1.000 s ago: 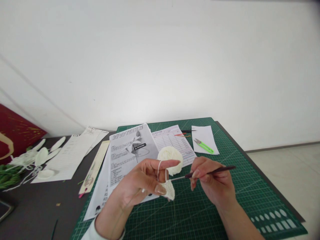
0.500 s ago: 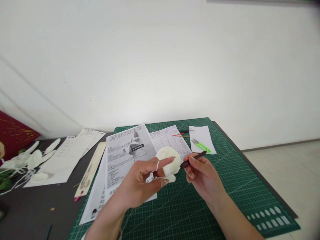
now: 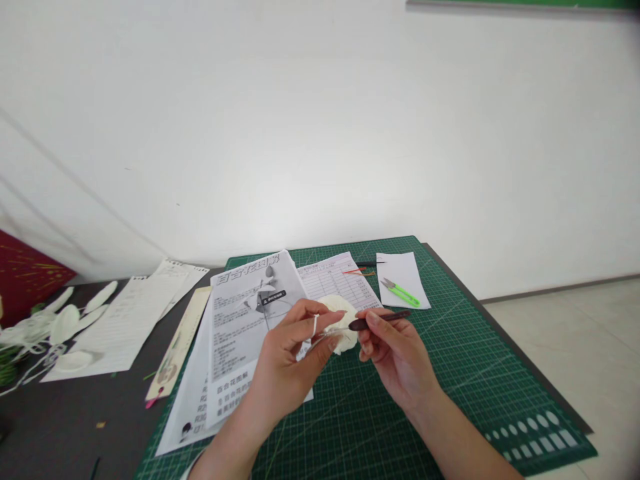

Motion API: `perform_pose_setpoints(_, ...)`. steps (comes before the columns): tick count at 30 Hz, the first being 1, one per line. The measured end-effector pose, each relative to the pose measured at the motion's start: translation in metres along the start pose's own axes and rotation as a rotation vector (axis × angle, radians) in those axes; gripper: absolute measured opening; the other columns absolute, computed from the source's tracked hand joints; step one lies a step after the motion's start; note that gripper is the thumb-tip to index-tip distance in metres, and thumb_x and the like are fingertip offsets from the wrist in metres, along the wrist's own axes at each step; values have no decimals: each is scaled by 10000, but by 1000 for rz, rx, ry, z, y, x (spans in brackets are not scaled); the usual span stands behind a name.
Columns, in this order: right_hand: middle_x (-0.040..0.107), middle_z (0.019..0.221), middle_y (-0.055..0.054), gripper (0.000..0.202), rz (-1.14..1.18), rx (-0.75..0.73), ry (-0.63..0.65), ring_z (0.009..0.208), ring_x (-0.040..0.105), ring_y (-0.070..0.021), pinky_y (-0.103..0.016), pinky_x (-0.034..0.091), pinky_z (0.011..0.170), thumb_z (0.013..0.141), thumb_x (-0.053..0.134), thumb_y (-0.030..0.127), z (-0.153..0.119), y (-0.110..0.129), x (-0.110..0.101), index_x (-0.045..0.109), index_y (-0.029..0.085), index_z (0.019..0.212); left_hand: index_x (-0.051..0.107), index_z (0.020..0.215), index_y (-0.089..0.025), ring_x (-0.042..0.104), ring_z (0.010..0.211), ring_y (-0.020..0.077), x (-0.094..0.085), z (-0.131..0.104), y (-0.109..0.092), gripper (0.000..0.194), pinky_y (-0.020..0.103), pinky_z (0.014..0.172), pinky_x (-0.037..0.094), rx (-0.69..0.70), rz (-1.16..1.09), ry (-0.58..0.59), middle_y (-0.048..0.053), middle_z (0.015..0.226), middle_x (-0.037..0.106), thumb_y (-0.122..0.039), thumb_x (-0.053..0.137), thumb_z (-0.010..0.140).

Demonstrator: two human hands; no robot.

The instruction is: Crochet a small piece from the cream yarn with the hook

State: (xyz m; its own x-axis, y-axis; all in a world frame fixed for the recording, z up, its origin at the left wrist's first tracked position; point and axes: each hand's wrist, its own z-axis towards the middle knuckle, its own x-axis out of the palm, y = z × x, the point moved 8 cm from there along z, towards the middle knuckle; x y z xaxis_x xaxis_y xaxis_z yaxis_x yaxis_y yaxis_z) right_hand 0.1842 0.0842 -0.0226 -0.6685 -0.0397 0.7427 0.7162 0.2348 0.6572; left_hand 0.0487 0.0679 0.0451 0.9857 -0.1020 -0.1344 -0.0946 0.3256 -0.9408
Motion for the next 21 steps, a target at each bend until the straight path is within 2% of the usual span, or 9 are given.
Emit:
perform_pose_setpoints(4,697,526,-8,206,4,10,-15,390,603,-58,-122,553,411,670,824,276,1,-1,0,754,103,758,732,1077,-315,536,694,121,1,-4,9,380,203,611,437,-58,-55,-66,-5,738,575,-94,659,777)
perform_pose_setpoints(9,708,534,-17,213,0,-4,-40,413,616,-61,-113,548,431,651,834,275,1,0,-2,761,114,772,669,1172,-360,571,791,132,5,-11,27,445,243,805,461,-142,-130,-97,-22,794,651,-162,688,773)
perform_pose_setpoints(12,711,539,-15,210,-27,-40,-53,410,614,-65,-126,549,436,648,833,286,-1,4,-2,763,130,770,663,1170,-377,583,783,122,8,-13,36,456,242,837,456,-213,-206,-105,-41,769,664,-194,722,756)
perform_pose_setpoints(17,719,564,-19,183,-117,-159,-63,421,632,-83,-148,545,441,676,811,292,-4,13,-1,763,148,780,663,1158,-390,584,772,94,11,-16,41,471,196,803,454,-293,-319,-153,-61,747,653,-201,750,736)
perform_pose_setpoints(21,727,608,-27,115,-241,-325,-59,468,653,-118,-210,565,472,754,746,260,-12,20,0,765,175,829,681,1139,-367,566,726,78,12,-17,40,462,175,749,449,-341,-351,-214,-68,696,618,-191,763,720)
